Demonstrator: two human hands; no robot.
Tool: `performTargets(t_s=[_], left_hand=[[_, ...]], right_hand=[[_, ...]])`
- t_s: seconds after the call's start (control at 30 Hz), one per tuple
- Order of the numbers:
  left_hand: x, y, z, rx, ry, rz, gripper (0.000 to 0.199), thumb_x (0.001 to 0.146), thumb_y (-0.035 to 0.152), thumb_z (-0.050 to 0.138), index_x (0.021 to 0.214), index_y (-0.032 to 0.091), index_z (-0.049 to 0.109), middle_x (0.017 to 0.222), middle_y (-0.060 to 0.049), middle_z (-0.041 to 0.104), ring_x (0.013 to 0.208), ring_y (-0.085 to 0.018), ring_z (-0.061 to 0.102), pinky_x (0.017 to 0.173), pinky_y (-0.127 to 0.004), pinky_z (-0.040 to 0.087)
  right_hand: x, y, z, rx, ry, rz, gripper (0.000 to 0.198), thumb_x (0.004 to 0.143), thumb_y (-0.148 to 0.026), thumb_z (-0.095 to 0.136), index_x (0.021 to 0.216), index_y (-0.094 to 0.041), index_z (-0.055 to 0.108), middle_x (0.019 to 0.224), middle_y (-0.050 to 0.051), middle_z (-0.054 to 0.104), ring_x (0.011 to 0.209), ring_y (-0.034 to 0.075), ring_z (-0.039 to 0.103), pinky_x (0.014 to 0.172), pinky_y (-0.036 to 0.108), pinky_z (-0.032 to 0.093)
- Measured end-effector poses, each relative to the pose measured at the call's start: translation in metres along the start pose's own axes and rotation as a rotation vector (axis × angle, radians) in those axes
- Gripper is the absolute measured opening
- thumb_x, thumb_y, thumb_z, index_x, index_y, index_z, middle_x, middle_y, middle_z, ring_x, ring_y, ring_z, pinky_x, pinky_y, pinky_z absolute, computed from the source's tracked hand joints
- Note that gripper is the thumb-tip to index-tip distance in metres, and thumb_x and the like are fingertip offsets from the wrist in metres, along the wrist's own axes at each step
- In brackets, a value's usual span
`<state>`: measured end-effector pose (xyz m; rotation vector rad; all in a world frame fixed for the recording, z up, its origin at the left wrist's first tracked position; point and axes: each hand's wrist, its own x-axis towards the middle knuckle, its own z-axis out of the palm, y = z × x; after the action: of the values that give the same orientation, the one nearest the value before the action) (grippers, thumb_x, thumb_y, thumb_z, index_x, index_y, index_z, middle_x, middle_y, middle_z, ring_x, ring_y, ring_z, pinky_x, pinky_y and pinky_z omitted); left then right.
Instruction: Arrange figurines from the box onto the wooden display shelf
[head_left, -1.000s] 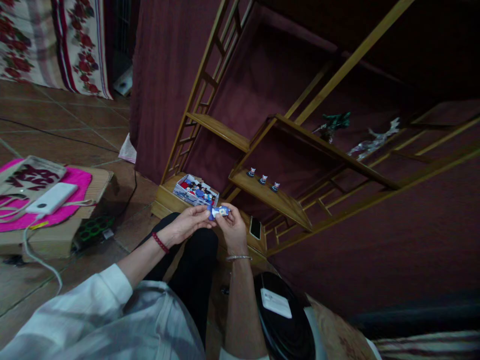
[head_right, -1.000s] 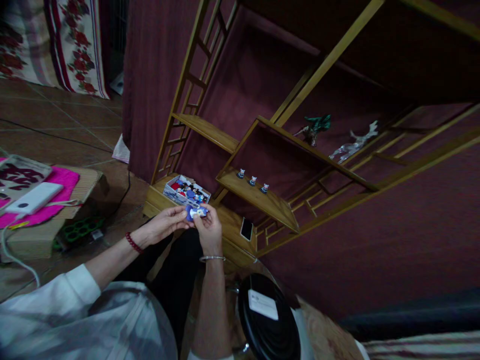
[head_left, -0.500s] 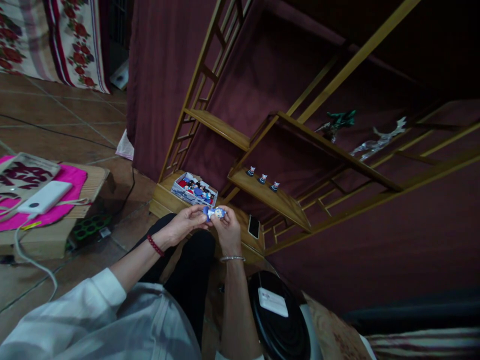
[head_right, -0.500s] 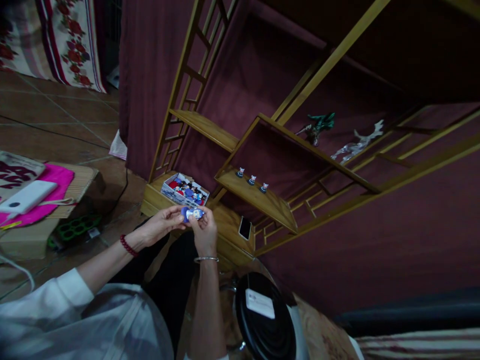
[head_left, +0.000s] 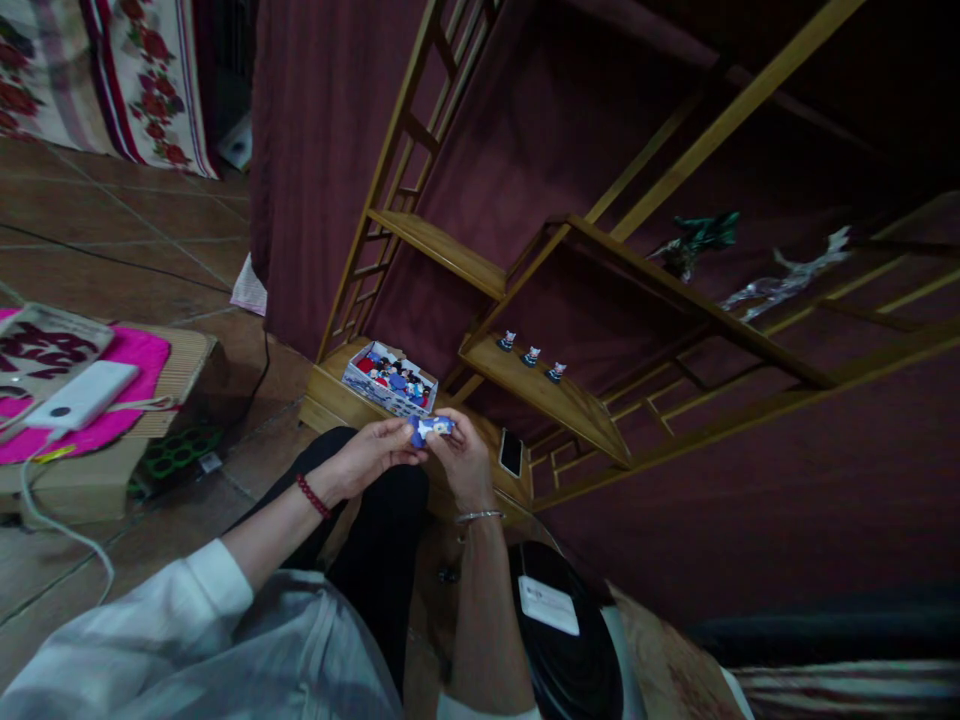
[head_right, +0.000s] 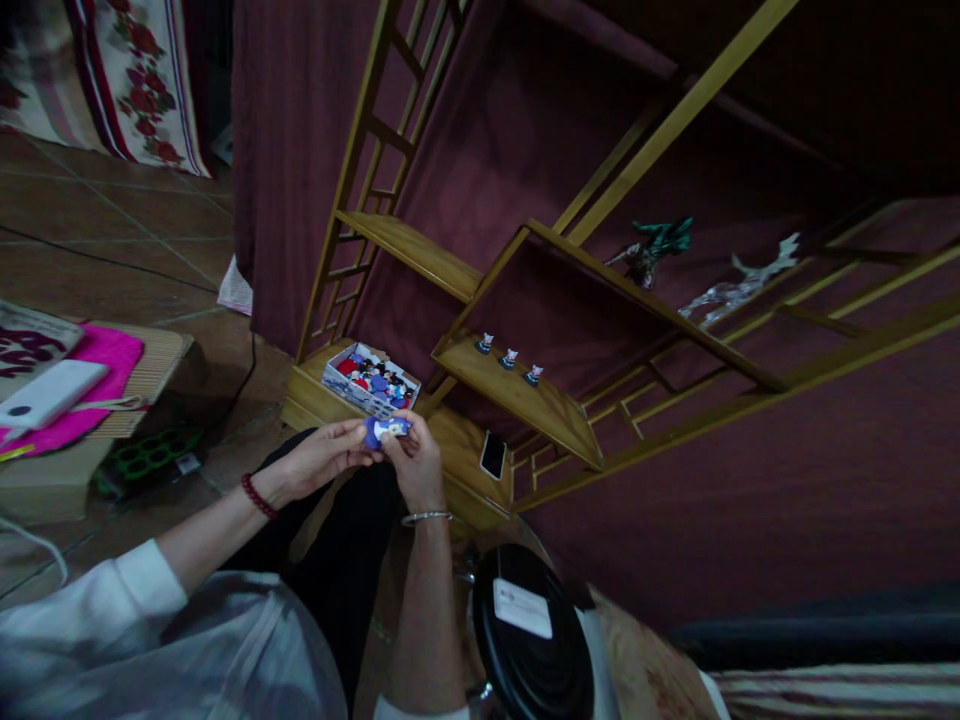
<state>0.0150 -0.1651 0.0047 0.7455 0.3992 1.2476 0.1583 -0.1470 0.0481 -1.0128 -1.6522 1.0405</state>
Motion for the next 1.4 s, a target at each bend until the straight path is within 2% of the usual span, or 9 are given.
performTargets(t_s=[0.23,0.5,0.83,1.03,1.17,1.4], left_hand=[[0.003,-0.002,-0.006,-0.010,-0.015,-0.006,0.029,0.079,0.035,0.057,0.090,0.008,0.060,0.085,-0.012,0.065,0.070,-0.014,0.062,0.064,-0.023,0.046],[0.006,-0.003,-0.013,-0.004,0.040,-0.028,0.029,0.077,0.035,0.058,0.086,0.008,0.061,0.080,-0.011,0.065,0.067,-0.014,0.061,0.062,-0.023,0.045],[0.008,-0.002,-0.008,-0.022,0.041,-0.031,0.027,0.074,0.031,0.063,0.093,0.012,0.059,0.081,-0.008,0.064,0.072,-0.014,0.061,0.064,-0.023,0.044],[0.014,-0.008,-0.010,0.002,0.066,-0.023,0.035,0.068,0.026,0.070,0.099,0.015,0.060,0.088,-0.006,0.063,0.076,-0.014,0.060,0.067,-0.025,0.044],[0.017,-0.008,-0.009,-0.018,0.075,0.002,0.038,0.065,0.022,0.071,0.101,0.018,0.060,0.098,-0.006,0.061,0.080,-0.014,0.058,0.068,-0.025,0.043],[0.014,-0.008,-0.012,-0.037,0.134,0.026,0.040,0.064,0.017,0.071,0.102,0.021,0.061,0.100,-0.004,0.060,0.081,-0.013,0.057,0.069,-0.023,0.043]], right_hand=[[0.008,0.002,-0.002,0.003,-0.070,0.011,0.030,0.069,-0.029,0.063,0.097,-0.021,0.054,0.088,0.001,0.064,0.079,0.015,0.060,0.070,0.026,0.049],[0.014,0.006,0.001,0.050,-0.111,0.047,0.030,0.067,-0.030,0.064,0.095,-0.022,0.056,0.085,0.000,0.064,0.075,0.015,0.060,0.067,0.027,0.050],[0.014,0.012,-0.001,-0.037,-0.054,0.054,0.031,0.069,-0.030,0.062,0.097,-0.021,0.054,0.087,0.001,0.063,0.076,0.014,0.059,0.070,0.026,0.049],[0.013,0.009,-0.002,-0.133,0.000,0.039,0.028,0.070,-0.031,0.060,0.095,-0.020,0.055,0.086,0.001,0.062,0.076,0.014,0.059,0.070,0.026,0.049],[0.015,0.008,-0.004,-0.101,0.006,0.011,0.027,0.069,-0.030,0.061,0.093,-0.021,0.055,0.085,0.000,0.062,0.075,0.014,0.058,0.069,0.025,0.049],[0.020,0.022,0.005,-0.084,0.039,0.026,0.026,0.068,-0.032,0.061,0.091,-0.021,0.054,0.080,-0.002,0.061,0.070,0.013,0.057,0.065,0.025,0.049]])
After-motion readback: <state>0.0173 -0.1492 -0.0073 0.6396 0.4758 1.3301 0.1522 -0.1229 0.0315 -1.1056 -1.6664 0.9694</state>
